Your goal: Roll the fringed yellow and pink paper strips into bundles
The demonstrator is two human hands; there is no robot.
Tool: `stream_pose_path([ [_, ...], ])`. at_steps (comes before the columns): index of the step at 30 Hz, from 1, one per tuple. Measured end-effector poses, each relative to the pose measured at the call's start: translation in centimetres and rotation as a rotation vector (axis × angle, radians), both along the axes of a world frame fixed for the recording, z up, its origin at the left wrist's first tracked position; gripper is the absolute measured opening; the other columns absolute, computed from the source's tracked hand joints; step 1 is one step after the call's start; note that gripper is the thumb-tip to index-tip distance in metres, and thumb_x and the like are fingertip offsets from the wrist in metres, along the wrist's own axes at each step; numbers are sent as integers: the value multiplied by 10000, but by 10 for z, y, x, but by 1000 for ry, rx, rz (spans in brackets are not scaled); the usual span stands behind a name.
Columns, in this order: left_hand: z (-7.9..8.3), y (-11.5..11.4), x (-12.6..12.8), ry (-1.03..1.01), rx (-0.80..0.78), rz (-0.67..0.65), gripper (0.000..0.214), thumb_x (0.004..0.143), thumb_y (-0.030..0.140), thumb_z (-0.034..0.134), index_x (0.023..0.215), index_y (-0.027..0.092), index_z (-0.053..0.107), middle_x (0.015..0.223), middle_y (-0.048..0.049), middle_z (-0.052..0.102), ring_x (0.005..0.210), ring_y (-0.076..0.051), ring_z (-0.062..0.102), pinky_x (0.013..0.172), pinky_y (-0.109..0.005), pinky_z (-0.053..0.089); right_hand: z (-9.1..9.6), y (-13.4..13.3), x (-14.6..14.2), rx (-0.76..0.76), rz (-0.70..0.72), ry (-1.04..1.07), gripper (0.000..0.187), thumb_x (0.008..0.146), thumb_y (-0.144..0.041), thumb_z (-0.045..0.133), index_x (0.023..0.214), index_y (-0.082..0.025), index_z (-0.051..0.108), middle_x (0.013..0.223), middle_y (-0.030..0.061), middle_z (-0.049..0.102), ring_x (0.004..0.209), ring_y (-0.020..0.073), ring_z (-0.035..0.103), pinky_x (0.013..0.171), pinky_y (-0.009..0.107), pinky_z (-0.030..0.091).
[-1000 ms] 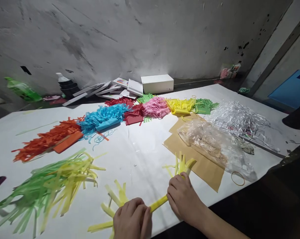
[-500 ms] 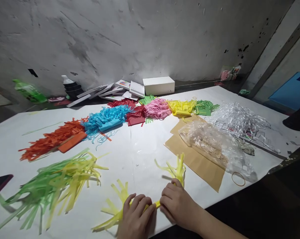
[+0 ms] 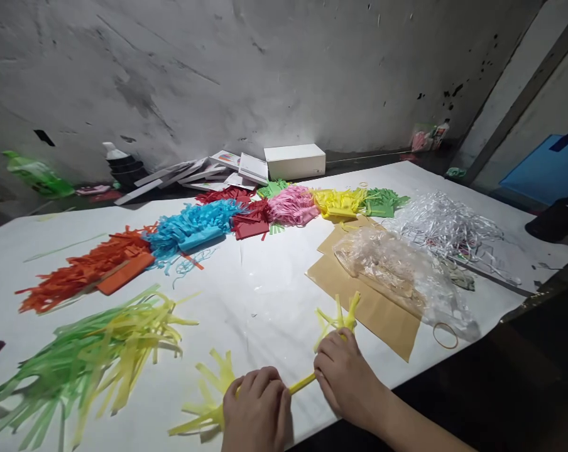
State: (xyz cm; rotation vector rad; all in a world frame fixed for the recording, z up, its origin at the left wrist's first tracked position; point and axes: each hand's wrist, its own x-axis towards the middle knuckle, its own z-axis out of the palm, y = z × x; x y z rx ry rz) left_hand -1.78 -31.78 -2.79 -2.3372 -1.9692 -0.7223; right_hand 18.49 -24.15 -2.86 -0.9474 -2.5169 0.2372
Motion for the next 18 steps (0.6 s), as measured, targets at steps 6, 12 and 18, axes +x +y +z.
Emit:
stream_pose_path([
  [6,-1,4,7,70,99,-18,269,867,16,524,771,236,644,910,-13,713,882,-234,645,928,-481,344,-1,-6,-5,70,-8,-17,162,848,-65,657,824,-203,576,881,6,612,883,205,538,1135,491,208],
  [12,-11,15,8,32,55,-170,275,832,9,528,684,214,634,761,-23,686,734,-218,621,763,-403,449,-6,-6,-8,224,166,-59,102,912,-107,569,863,-194,585,825,11,595,862,207,530,1185,484,181],
  [18,12,17,3,-255,-133,-223,268,964,166,455,824,209,679,828,-25,725,719,-147,707,670,-219,578,4,-6,-9,324,149,46,228,944,-68,451,798,-199,567,731,-2,576,755,183,528,1137,436,272],
])
